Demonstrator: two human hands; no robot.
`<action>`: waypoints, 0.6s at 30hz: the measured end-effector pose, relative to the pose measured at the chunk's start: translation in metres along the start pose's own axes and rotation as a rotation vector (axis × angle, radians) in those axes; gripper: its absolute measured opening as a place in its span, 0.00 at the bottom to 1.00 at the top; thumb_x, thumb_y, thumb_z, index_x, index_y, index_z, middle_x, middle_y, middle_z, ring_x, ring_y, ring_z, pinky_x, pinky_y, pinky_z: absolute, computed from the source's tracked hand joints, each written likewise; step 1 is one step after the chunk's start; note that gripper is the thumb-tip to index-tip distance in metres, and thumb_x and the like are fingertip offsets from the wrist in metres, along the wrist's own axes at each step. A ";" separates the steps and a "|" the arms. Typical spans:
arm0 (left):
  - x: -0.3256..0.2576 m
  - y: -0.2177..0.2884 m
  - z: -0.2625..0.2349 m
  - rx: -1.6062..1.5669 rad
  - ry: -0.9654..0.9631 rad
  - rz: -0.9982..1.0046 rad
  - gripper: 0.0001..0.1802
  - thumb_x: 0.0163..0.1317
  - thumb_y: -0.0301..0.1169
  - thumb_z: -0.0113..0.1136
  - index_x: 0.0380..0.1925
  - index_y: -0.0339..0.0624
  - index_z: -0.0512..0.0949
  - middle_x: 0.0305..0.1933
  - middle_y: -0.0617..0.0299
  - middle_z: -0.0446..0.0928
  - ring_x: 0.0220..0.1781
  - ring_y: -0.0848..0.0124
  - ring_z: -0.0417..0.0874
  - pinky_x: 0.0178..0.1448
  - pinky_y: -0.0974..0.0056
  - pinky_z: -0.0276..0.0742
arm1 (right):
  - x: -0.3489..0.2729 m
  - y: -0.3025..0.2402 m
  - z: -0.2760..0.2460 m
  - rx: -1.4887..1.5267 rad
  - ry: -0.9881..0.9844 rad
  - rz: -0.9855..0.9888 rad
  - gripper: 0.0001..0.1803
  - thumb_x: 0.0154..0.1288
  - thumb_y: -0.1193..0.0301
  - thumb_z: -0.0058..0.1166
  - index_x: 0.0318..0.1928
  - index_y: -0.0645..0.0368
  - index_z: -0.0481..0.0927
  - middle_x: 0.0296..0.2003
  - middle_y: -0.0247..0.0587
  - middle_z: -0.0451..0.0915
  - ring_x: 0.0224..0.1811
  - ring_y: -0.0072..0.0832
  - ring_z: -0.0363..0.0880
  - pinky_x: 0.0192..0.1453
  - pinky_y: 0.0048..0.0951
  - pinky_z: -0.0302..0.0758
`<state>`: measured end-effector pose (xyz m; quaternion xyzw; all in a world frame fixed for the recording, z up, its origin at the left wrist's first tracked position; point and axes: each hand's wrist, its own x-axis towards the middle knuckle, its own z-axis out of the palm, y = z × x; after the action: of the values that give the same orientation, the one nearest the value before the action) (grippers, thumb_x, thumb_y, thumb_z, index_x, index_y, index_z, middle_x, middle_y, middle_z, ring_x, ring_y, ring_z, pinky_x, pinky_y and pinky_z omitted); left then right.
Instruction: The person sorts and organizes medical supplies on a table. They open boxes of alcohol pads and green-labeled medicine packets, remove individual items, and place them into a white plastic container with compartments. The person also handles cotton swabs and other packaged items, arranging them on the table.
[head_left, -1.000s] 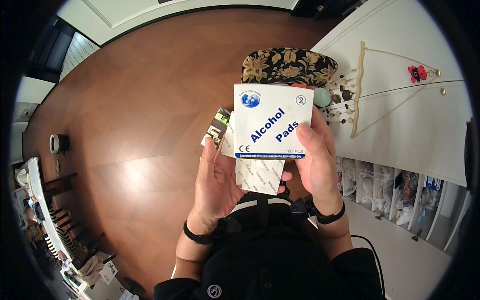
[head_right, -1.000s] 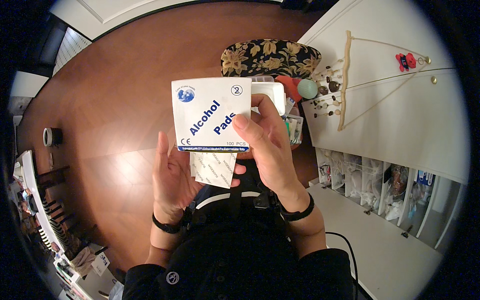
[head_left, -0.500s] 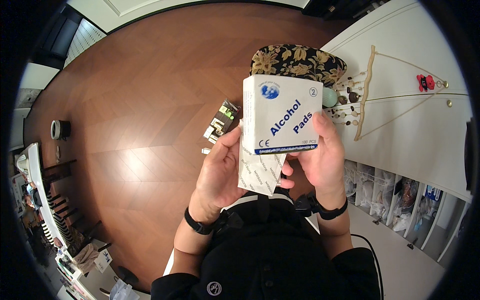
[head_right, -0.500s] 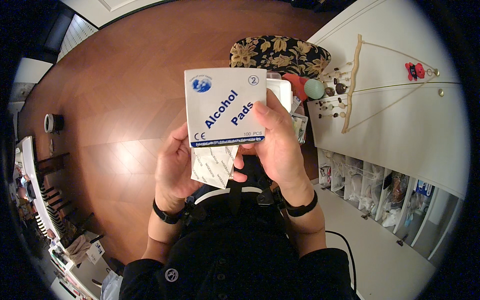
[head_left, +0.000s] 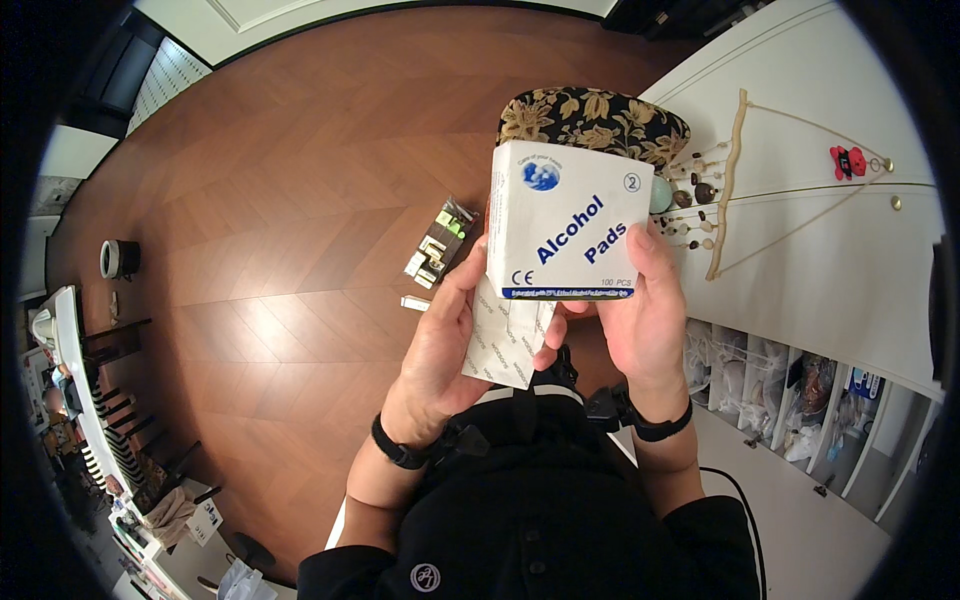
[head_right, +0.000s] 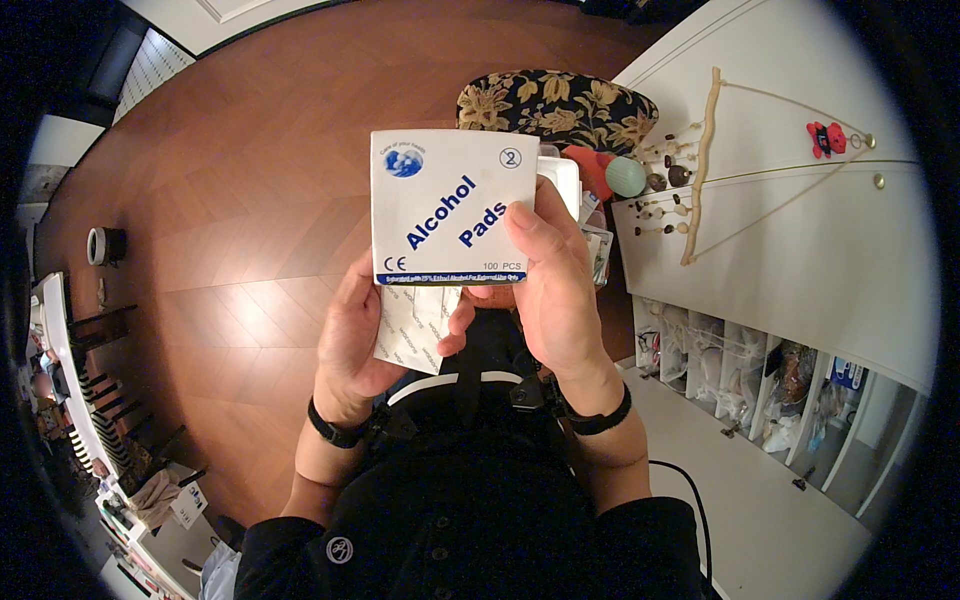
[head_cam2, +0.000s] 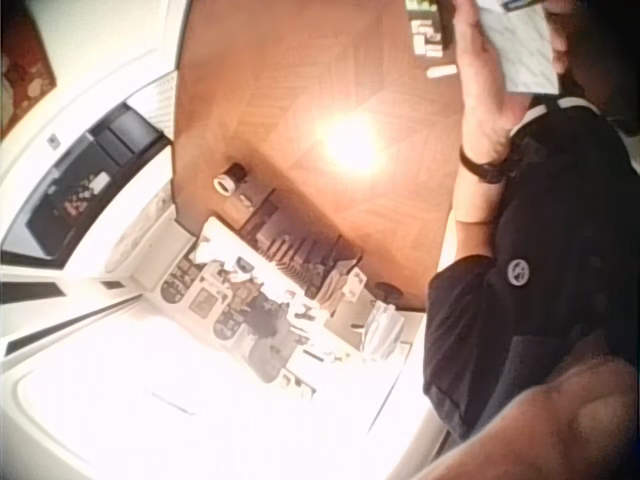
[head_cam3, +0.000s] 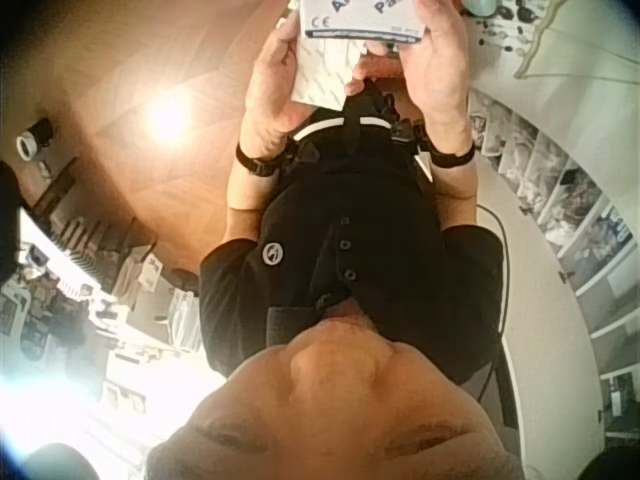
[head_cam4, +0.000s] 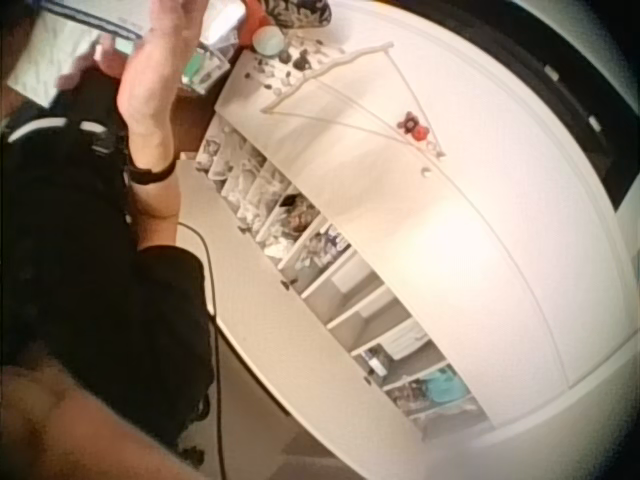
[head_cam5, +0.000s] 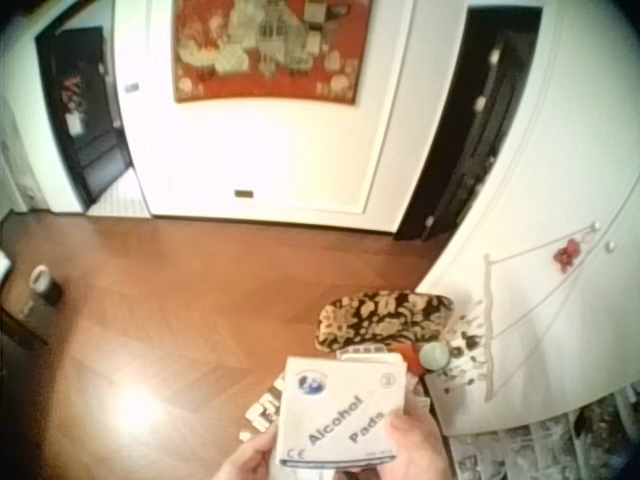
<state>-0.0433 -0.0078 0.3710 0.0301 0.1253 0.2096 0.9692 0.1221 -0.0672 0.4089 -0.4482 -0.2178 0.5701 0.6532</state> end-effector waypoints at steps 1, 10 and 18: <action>-0.001 -0.002 0.001 -0.014 0.031 0.027 0.30 0.79 0.54 0.29 0.69 0.49 0.61 0.49 0.42 0.80 0.40 0.60 0.83 0.36 0.61 0.81 | -0.001 0.000 0.000 -0.014 0.018 -0.002 0.24 0.74 0.55 0.49 0.58 0.60 0.69 0.44 0.39 0.81 0.33 0.21 0.79 0.33 0.20 0.77; -0.007 -0.005 0.004 0.189 0.077 0.274 0.36 0.72 0.60 0.46 0.72 0.54 0.56 0.55 0.54 0.77 0.40 0.65 0.82 0.32 0.65 0.76 | -0.009 0.002 0.015 -0.125 0.083 -0.157 0.31 0.75 0.67 0.52 0.72 0.62 0.58 0.52 0.43 0.79 0.52 0.22 0.79 0.56 0.24 0.75; -0.015 -0.004 0.003 0.066 0.140 0.213 0.30 0.76 0.55 0.40 0.66 0.46 0.65 0.55 0.50 0.79 0.38 0.63 0.82 0.30 0.64 0.76 | -0.013 0.008 0.008 -0.592 -0.015 -0.265 0.35 0.70 0.68 0.59 0.71 0.68 0.61 0.54 0.45 0.73 0.50 0.25 0.75 0.54 0.25 0.76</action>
<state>-0.0545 -0.0180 0.3771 0.0603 0.1957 0.3087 0.9289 0.1081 -0.0769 0.4091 -0.5822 -0.4352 0.3952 0.5616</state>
